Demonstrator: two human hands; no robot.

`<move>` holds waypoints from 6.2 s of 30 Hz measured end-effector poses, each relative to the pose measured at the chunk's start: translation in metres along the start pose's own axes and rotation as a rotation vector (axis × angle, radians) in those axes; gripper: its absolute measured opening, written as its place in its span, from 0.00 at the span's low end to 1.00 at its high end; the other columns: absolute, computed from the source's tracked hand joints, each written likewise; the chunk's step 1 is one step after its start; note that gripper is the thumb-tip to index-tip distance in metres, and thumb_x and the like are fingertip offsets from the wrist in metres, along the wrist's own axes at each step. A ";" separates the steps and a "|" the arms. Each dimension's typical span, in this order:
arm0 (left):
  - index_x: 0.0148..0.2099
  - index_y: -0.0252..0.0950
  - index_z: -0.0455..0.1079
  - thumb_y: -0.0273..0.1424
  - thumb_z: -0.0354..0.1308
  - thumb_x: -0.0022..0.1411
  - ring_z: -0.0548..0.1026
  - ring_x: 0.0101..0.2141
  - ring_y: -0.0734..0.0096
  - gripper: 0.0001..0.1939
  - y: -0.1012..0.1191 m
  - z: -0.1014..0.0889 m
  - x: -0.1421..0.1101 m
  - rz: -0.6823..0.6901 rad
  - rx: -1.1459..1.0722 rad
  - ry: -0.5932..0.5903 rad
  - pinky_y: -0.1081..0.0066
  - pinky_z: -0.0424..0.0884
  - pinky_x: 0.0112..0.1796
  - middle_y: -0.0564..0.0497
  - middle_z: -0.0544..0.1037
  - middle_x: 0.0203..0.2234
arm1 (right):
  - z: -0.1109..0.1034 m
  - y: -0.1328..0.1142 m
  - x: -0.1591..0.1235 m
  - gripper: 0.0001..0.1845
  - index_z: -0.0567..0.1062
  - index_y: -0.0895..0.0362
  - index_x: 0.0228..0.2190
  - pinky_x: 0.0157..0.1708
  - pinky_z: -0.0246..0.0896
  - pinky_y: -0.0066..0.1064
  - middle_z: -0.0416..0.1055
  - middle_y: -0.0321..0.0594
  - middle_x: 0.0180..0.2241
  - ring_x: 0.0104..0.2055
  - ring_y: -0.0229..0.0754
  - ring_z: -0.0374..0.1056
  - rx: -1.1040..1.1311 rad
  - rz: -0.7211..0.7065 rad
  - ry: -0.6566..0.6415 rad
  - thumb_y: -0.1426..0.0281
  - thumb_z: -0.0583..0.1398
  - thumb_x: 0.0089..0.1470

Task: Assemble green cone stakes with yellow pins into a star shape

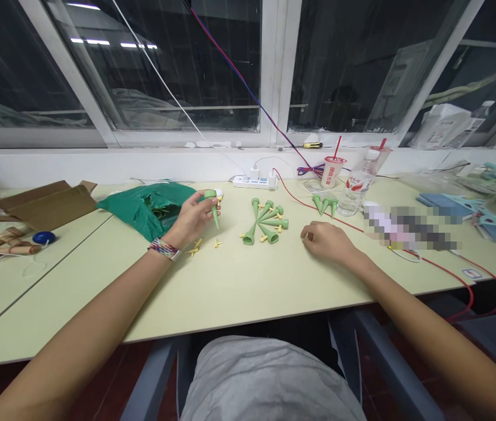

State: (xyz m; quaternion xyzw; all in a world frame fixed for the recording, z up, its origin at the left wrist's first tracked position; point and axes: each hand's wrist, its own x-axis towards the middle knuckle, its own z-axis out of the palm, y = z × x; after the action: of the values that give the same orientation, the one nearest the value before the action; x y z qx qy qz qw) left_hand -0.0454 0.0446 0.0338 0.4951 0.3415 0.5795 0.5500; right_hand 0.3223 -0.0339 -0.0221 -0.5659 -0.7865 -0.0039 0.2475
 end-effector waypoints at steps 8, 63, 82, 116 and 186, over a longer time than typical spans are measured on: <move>0.43 0.35 0.73 0.29 0.79 0.47 0.79 0.31 0.72 0.23 -0.004 0.012 -0.008 -0.004 -0.022 -0.067 0.70 0.77 0.37 0.49 0.82 0.34 | -0.017 -0.034 0.047 0.09 0.83 0.55 0.34 0.37 0.66 0.38 0.80 0.42 0.36 0.33 0.44 0.73 0.362 -0.061 0.136 0.70 0.61 0.60; 0.47 0.37 0.72 0.37 0.77 0.53 0.82 0.30 0.64 0.23 -0.011 0.045 -0.039 -0.019 0.195 -0.266 0.66 0.75 0.37 0.51 0.81 0.27 | 0.021 -0.102 0.064 0.18 0.76 0.53 0.28 0.33 0.62 0.32 0.76 0.37 0.28 0.30 0.40 0.71 0.605 -0.266 0.126 0.60 0.57 0.69; 0.49 0.37 0.74 0.36 0.77 0.51 0.83 0.35 0.63 0.25 -0.016 0.045 -0.036 0.061 0.297 -0.221 0.64 0.79 0.42 0.51 0.82 0.31 | 0.026 -0.101 0.063 0.25 0.73 0.54 0.29 0.29 0.65 0.32 0.76 0.36 0.26 0.23 0.38 0.70 0.779 -0.143 0.124 0.54 0.52 0.72; 0.51 0.37 0.75 0.38 0.77 0.53 0.83 0.36 0.63 0.26 -0.014 0.039 -0.036 0.131 0.395 -0.239 0.65 0.78 0.41 0.50 0.82 0.31 | 0.025 -0.105 0.064 0.21 0.68 0.53 0.29 0.28 0.59 0.30 0.69 0.32 0.22 0.22 0.38 0.65 0.927 -0.115 -0.146 0.56 0.52 0.70; 0.43 0.41 0.84 0.45 0.63 0.62 0.79 0.30 0.60 0.16 -0.021 0.006 -0.018 0.201 1.284 -0.189 0.68 0.66 0.31 0.48 0.85 0.32 | 0.011 -0.077 0.077 0.12 0.76 0.54 0.39 0.32 0.53 0.34 0.74 0.35 0.28 0.27 0.43 0.66 0.476 0.091 0.499 0.71 0.53 0.58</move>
State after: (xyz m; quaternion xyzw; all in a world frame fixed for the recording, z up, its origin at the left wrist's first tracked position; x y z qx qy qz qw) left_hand -0.0355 0.0298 0.0125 0.8034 0.5216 0.2629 0.1159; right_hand 0.2313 0.0098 0.0199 -0.5085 -0.6544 0.0523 0.5572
